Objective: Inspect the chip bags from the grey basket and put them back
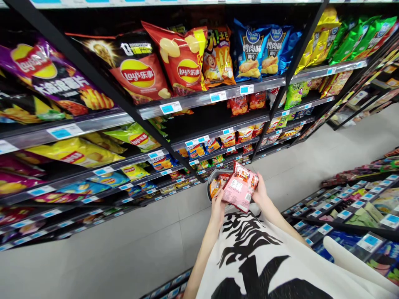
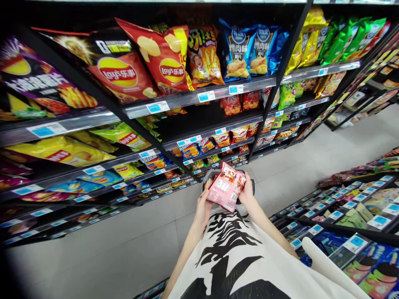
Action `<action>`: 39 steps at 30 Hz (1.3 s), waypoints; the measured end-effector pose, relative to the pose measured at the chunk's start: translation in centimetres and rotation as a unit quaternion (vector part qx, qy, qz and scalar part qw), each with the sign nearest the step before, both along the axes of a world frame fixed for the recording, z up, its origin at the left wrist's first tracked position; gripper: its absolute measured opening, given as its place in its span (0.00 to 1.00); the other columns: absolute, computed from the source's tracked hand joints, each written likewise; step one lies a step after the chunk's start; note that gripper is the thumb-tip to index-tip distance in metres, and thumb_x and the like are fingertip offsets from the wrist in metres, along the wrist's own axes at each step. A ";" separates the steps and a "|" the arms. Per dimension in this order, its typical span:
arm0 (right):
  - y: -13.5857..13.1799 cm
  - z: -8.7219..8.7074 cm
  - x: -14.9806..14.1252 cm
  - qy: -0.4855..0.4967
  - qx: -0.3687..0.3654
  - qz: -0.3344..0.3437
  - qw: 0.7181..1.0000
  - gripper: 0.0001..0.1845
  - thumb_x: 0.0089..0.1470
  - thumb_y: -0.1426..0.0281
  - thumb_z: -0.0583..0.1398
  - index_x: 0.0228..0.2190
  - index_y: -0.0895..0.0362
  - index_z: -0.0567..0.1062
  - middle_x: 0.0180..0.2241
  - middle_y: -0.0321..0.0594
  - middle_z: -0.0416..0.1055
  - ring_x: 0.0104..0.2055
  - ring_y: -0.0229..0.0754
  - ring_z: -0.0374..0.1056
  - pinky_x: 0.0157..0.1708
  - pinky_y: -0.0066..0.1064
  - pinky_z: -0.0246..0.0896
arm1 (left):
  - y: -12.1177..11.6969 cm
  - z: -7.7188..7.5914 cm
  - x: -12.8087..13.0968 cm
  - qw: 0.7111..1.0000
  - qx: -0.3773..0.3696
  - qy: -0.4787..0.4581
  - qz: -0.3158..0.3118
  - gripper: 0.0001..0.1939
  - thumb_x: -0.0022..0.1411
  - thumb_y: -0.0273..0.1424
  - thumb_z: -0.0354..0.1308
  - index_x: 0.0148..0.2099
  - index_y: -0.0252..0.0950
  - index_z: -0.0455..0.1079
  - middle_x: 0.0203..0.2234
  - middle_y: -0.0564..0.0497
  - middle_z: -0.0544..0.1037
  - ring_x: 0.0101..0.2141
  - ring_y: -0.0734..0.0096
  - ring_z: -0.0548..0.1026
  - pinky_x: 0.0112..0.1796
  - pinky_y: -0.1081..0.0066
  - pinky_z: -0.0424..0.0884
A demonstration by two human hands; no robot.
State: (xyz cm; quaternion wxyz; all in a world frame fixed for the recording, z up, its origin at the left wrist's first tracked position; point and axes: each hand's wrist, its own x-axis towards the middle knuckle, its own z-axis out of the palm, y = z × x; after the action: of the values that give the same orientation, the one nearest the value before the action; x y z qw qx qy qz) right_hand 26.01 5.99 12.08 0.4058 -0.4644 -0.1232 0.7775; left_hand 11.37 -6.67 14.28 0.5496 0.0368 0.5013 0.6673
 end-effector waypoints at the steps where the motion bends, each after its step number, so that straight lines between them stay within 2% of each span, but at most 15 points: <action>1: 0.0 0.0 0.0 -0.002 0.001 0.001 1.000 0.24 0.52 0.42 0.65 0.38 0.47 0.77 0.40 0.42 0.86 0.50 0.57 0.81 0.51 0.51 0.78 | 0.0 0.0 0.0 1.000 0.001 0.001 -0.001 0.40 0.51 0.51 0.76 0.62 0.38 0.78 0.63 0.36 0.78 0.64 0.37 0.72 0.48 0.56 0.79; 17: 0.1 -0.5 0.0 -0.016 0.013 0.034 0.999 0.29 0.47 0.38 0.66 0.40 0.45 0.77 0.41 0.45 0.85 0.54 0.61 0.80 0.53 0.57 0.76 | -0.1 0.5 0.0 1.000 0.011 0.007 -0.003 0.36 0.54 0.51 0.75 0.60 0.40 0.79 0.64 0.40 0.77 0.66 0.41 0.71 0.51 0.56 0.78; 23: 0.2 -0.6 -0.1 0.010 -0.021 -0.021 1.000 0.22 0.54 0.44 0.67 0.40 0.46 0.78 0.40 0.41 0.86 0.51 0.56 0.81 0.55 0.53 0.77 | -0.1 -0.4 0.0 1.000 0.010 0.008 -0.006 0.37 0.55 0.51 0.74 0.62 0.39 0.78 0.64 0.38 0.77 0.65 0.40 0.72 0.50 0.56 0.79; 26: 0.3 -0.5 -0.1 0.018 -0.025 -0.043 0.999 0.20 0.56 0.46 0.66 0.40 0.46 0.78 0.41 0.40 0.86 0.50 0.55 0.82 0.55 0.51 0.77 | -0.2 -1.0 0.2 0.999 0.023 0.017 -0.019 0.39 0.56 0.52 0.73 0.64 0.39 0.75 0.65 0.37 0.76 0.64 0.41 0.73 0.53 0.53 0.78; 28: 0.3 -0.4 -0.1 0.023 -0.020 -0.046 0.998 0.20 0.57 0.46 0.67 0.41 0.47 0.78 0.41 0.41 0.86 0.51 0.55 0.81 0.56 0.51 0.77 | -0.2 -1.3 0.3 0.996 0.059 0.052 -0.034 0.41 0.53 0.50 0.75 0.65 0.41 0.72 0.66 0.39 0.74 0.66 0.43 0.71 0.59 0.52 0.74; 31: 0.2 0.2 -0.3 0.038 0.001 -0.034 0.999 0.23 0.57 0.45 0.66 0.44 0.48 0.79 0.42 0.43 0.86 0.54 0.57 0.80 0.57 0.52 0.75 | -0.1 -1.6 0.8 0.981 0.116 0.142 -0.059 0.51 0.45 0.42 0.82 0.69 0.44 0.67 0.70 0.40 0.70 0.70 0.45 0.66 0.66 0.52 0.68; 34: -0.1 0.8 -0.6 0.051 0.018 -0.017 0.998 0.23 0.58 0.45 0.66 0.45 0.47 0.79 0.42 0.42 0.86 0.55 0.57 0.80 0.58 0.53 0.75 | -0.1 -1.9 1.1 0.968 0.124 0.207 -0.069 0.58 0.41 0.38 0.83 0.72 0.43 0.62 0.74 0.39 0.62 0.72 0.44 0.61 0.69 0.50 0.64; 36: -0.3 1.0 -0.7 0.056 0.024 -0.002 0.998 0.23 0.58 0.44 0.65 0.44 0.47 0.79 0.42 0.42 0.86 0.54 0.56 0.80 0.58 0.52 0.75 | -0.2 -2.0 1.2 0.963 0.120 0.229 -0.069 0.58 0.43 0.38 0.82 0.73 0.42 0.61 0.75 0.38 0.61 0.73 0.44 0.61 0.70 0.49 0.62; 39: -0.4 0.7 -0.8 0.058 0.043 0.019 0.997 0.26 0.58 0.42 0.65 0.44 0.49 0.80 0.41 0.42 0.86 0.50 0.56 0.81 0.55 0.50 0.76 | -0.3 -1.8 1.5 0.953 0.113 0.275 -0.056 0.55 0.42 0.37 0.82 0.71 0.41 0.65 0.72 0.38 0.65 0.72 0.41 0.63 0.70 0.46 0.60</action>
State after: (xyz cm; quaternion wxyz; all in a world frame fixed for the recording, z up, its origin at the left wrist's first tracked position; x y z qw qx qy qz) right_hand 25.19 5.55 12.81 0.4166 -0.3986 -0.1415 0.8047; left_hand 12.82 -7.00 12.52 0.4191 0.3087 0.5515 0.6518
